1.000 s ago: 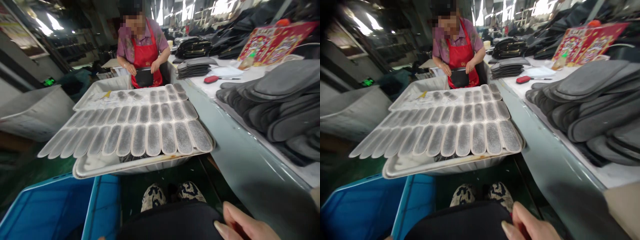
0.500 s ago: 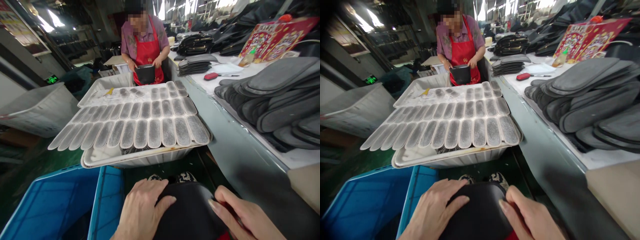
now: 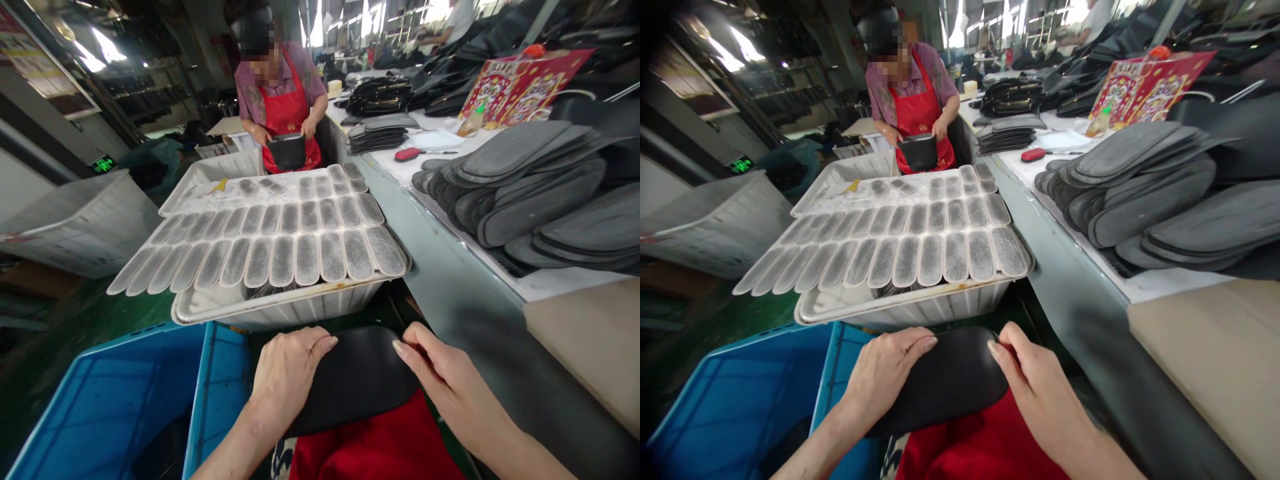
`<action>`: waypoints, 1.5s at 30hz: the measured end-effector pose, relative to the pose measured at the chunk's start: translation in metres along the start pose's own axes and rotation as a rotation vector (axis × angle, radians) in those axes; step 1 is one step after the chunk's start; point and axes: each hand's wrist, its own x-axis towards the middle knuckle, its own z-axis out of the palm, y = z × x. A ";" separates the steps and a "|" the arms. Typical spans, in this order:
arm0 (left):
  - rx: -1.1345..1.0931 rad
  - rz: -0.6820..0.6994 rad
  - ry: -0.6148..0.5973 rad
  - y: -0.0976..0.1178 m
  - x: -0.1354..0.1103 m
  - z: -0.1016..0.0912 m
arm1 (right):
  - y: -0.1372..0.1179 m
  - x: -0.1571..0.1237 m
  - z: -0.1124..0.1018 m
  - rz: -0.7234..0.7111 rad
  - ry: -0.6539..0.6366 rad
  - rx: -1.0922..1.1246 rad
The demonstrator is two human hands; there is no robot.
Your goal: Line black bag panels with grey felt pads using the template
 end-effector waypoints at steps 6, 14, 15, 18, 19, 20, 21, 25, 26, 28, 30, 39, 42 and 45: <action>0.037 0.009 0.024 0.001 -0.005 0.001 | 0.010 -0.005 0.004 0.029 0.065 -0.146; 0.027 -0.021 0.052 0.003 -0.007 0.003 | -0.014 0.004 0.002 -0.388 -0.150 -0.309; 0.017 -0.021 0.055 0.002 -0.007 0.002 | -0.019 0.007 0.005 -0.386 -0.204 -0.339; -0.034 0.009 0.047 -0.002 -0.010 -0.004 | -0.030 0.018 0.011 -0.296 -0.284 -0.357; -0.073 0.027 0.034 -0.004 -0.011 -0.006 | -0.032 0.022 0.012 -0.271 -0.297 -0.343; -0.126 0.041 0.019 -0.006 -0.011 -0.008 | -0.033 0.026 0.012 -0.253 -0.310 -0.327; -0.187 0.045 0.004 -0.008 -0.011 -0.010 | -0.034 0.031 0.012 -0.242 -0.320 -0.308; -0.379 -0.029 -0.037 -0.013 -0.007 -0.011 | -0.033 0.047 0.016 -0.157 -0.358 -0.228; -0.396 -0.054 -0.042 -0.013 -0.005 -0.010 | -0.031 0.050 0.018 -0.126 -0.367 -0.198; -0.404 -0.091 -0.057 -0.012 -0.001 -0.008 | -0.026 0.056 0.022 -0.075 -0.394 -0.129; -0.394 -0.116 -0.078 -0.012 0.002 -0.007 | -0.022 0.061 0.024 -0.045 -0.426 -0.066; -0.333 -0.064 -0.153 -0.017 0.013 0.006 | -0.021 0.082 0.023 -0.089 -0.535 -0.061; -0.270 -0.022 -0.122 -0.020 0.012 0.007 | -0.019 0.084 0.020 -0.164 -0.527 -0.083; -0.173 0.006 -0.070 -0.023 0.007 0.001 | -0.016 0.081 0.014 -0.292 -0.486 -0.133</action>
